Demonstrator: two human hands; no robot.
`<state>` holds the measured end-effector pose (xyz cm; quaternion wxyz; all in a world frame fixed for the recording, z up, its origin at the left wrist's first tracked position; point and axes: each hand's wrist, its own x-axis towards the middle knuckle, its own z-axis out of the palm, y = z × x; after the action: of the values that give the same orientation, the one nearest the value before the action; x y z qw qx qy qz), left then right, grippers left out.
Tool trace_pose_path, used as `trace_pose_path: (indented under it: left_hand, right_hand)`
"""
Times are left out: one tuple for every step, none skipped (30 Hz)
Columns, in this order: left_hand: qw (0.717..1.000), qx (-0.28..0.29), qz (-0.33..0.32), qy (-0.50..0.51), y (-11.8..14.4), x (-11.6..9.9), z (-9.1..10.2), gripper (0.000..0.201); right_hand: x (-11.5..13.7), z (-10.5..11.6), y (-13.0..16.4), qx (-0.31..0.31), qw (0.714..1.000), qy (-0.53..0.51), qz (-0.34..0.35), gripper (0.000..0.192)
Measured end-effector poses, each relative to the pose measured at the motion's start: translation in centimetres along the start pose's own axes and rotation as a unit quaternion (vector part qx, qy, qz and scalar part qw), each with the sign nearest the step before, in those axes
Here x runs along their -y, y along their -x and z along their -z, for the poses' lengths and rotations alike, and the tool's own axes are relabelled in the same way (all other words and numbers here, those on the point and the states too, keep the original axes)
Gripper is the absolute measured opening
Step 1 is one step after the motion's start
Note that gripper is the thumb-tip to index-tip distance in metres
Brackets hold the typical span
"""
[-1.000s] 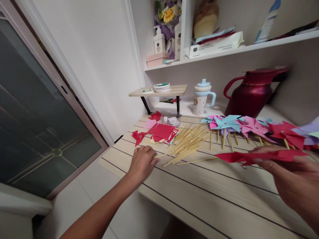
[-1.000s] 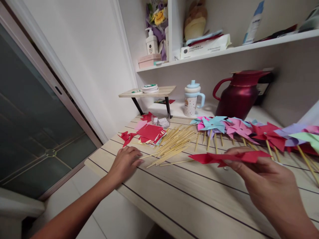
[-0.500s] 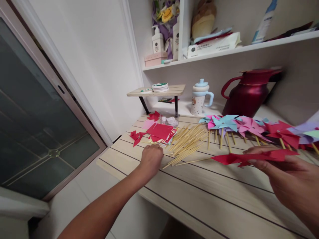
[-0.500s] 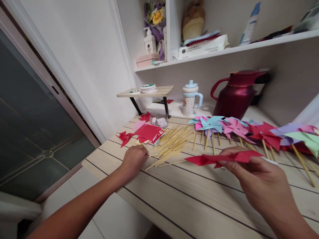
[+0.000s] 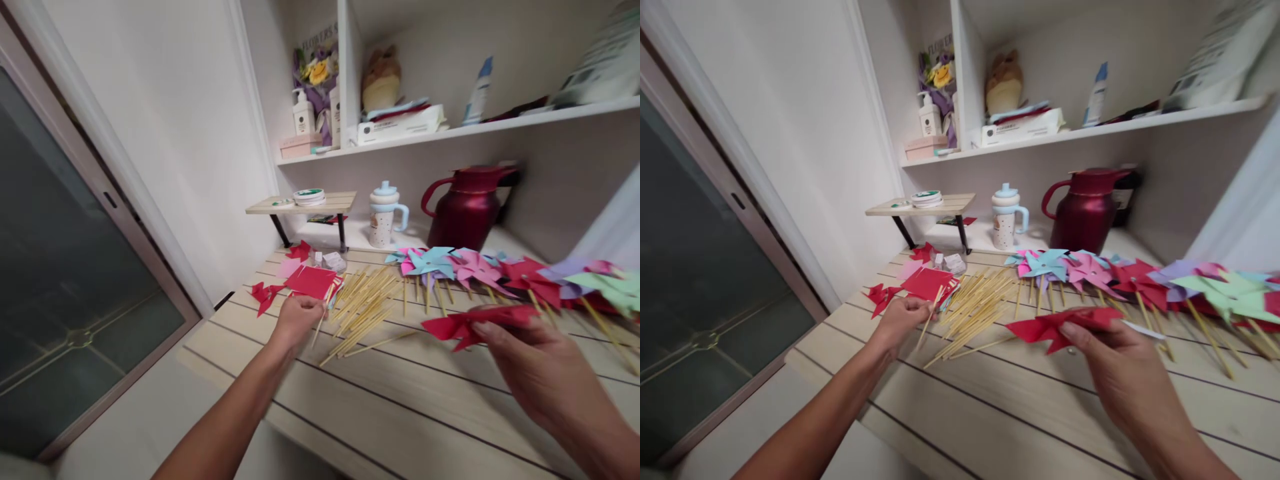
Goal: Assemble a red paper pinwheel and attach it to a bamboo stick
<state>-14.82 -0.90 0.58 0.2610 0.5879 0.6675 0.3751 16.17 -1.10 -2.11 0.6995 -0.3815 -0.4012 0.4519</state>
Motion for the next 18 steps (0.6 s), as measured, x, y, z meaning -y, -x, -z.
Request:
trace_pose_path:
  left_hand:
    - [0.999,0.015,0.0,0.041,-0.4,-0.8,-0.5,0.034]
    - [0.996,0.033,-0.001,0.078,-0.6,-1.7,-1.3,0.037]
    - [0.992,0.055,-0.003,0.109,-0.7,-2.6,-2.3,0.038]
    - [0.988,0.078,-0.004,0.134,-0.7,-3.6,-3.5,0.038]
    - [0.983,0.1,-0.006,0.153,-0.6,-4.4,-4.8,0.035]
    - [0.979,0.119,-0.009,0.167,-0.3,-5.2,-6.3,0.032]
    - [0.975,0.136,-0.013,0.175,0.0,-6.0,-7.8,0.028]
    - [0.972,0.146,-0.02,0.181,0.5,-6.6,-9.3,0.024]
    - [0.97,0.157,-0.027,0.182,0.9,-7.1,-10.8,0.023]
    - [0.969,0.165,-0.034,0.181,1.4,-7.5,-12.1,0.021]
    - [0.968,0.169,-0.044,0.179,1.9,-7.8,-13.3,0.018]
    - [0.968,0.174,-0.055,0.175,2.4,-8.0,-14.3,0.015]
    - [0.968,0.173,-0.065,0.169,2.8,-8.2,-15.0,0.012]
    - [0.969,0.171,-0.075,0.162,3.2,-8.3,-15.6,0.01]
    - [0.97,0.167,-0.085,0.155,3.5,-8.3,-16.1,0.008]
    - [0.971,0.163,-0.093,0.148,3.7,-8.2,-16.4,0.008]
    - [0.971,0.16,-0.1,0.146,3.9,-8.1,-16.5,0.008]
    - [0.969,0.162,-0.106,0.152,4.0,-7.9,-16.6,0.007]
  right_hand:
    - [-0.1,-0.3,-0.2,-0.01,0.999,-0.033,-0.031,0.029]
    - [-0.1,-0.5,-0.4,-0.019,0.996,-0.07,-0.053,0.031]
    - [0.1,-0.7,-0.6,-0.024,0.991,-0.115,-0.063,0.031]
    - [0.3,-0.8,-0.8,-0.032,0.983,-0.166,-0.067,0.029]
    - [0.5,-0.8,-1.1,-0.045,0.973,-0.216,-0.07,0.028]
    - [0.7,-0.8,-1.3,-0.049,0.961,-0.259,-0.083,0.029]
    - [0.9,-0.8,-1.4,-0.053,0.959,-0.268,-0.08,0.03]
    - [0.9,-0.7,-1.5,-0.056,0.959,-0.268,-0.077,0.03]
    - [0.9,-0.7,-1.6,-0.06,0.958,-0.27,-0.076,0.028]
    - [0.8,-0.6,-1.7,-0.063,0.957,-0.274,-0.077,0.026]
    - [0.6,-0.5,-1.8,-0.065,0.955,-0.28,-0.079,0.025]
    - [0.3,-0.5,-1.8,-0.068,0.952,-0.286,-0.083,0.025]
    - [0.1,-0.5,-1.8,-0.071,0.949,-0.293,-0.087,0.024]
    - [-0.2,-0.4,-1.9,-0.076,0.946,-0.301,-0.091,0.023]
    - [-0.4,-0.4,-1.9,-0.081,0.943,-0.309,-0.095,0.022]
    - [-0.5,-0.3,-1.9,-0.088,0.939,-0.316,-0.099,0.021]
    - [-0.7,-0.3,-2.0,-0.094,0.936,-0.322,-0.103,0.021]
    - [-0.7,-0.3,-2.1,-0.099,0.934,-0.326,-0.106,0.021]
